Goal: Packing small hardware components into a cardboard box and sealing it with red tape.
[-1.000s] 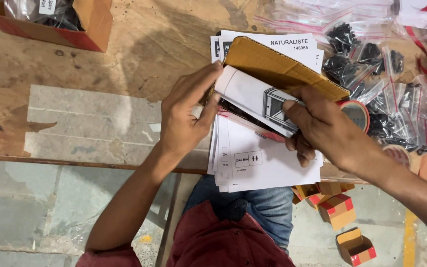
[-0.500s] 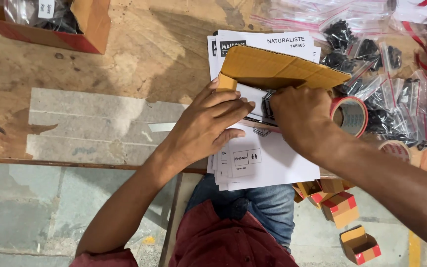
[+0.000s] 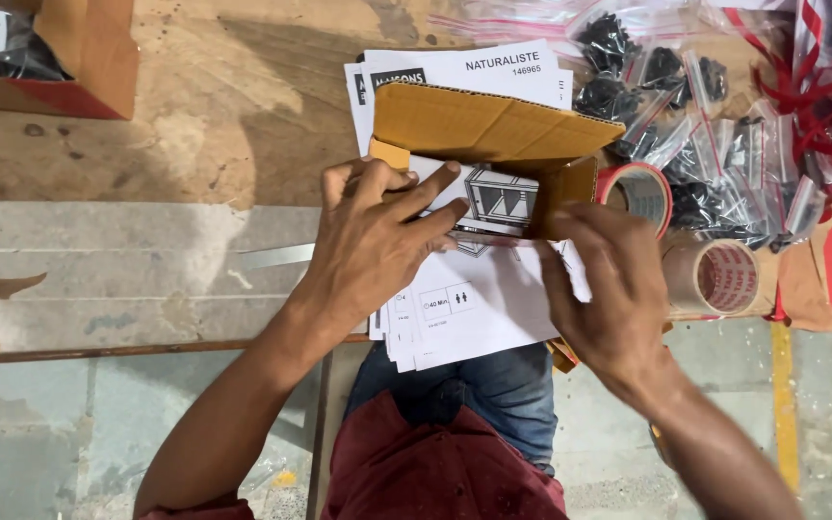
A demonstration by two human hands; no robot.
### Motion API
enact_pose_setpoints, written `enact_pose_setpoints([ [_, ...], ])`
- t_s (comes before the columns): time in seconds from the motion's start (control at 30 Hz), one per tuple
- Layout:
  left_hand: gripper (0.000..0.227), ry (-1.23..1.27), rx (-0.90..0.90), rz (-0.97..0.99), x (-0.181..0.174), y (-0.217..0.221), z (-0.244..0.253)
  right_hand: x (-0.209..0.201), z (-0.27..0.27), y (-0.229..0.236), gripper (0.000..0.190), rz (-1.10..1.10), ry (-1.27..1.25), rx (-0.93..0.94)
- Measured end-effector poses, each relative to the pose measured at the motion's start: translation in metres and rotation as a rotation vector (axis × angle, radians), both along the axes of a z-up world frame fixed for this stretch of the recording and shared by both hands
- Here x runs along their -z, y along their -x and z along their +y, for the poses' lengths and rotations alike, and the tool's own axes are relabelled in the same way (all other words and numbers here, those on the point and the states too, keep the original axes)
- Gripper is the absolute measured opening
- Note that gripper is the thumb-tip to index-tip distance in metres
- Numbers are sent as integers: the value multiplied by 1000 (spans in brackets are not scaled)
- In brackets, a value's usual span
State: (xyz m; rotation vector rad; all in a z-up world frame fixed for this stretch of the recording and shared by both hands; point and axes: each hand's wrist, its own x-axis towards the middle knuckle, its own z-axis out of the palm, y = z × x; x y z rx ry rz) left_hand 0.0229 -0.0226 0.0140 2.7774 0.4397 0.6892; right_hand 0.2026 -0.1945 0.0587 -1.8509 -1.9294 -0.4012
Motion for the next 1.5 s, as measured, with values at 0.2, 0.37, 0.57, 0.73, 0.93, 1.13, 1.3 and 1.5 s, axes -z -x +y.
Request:
enact_pose_setpoints([
  [0.2,29,-40,-9,1,0,0,-2,9,-4,8,53,384,-185,260],
  [0.37,29,-14,-28,6,4,-1,-5,33,6,-1,56,878,-58,267],
  [0.57,26,-21,-40,49,-6,-7,-6,52,2,2,53,577,-114,277],
  [0.73,23,-3,-31,93,-6,-10,-6,54,13,7,53,335,-7,287],
  [0.93,25,-29,-31,97,-1,-8,-6,48,16,4,69,357,121,145],
  [1.13,27,-50,-24,34,5,-9,-7,40,14,-11,67,400,156,107],
  [1.3,27,-30,1,35,-2,-8,-5,38,15,-13,64,323,132,57],
  [1.5,18,-48,37,-23,-5,-11,-7,47,11,-12,56,365,88,62],
])
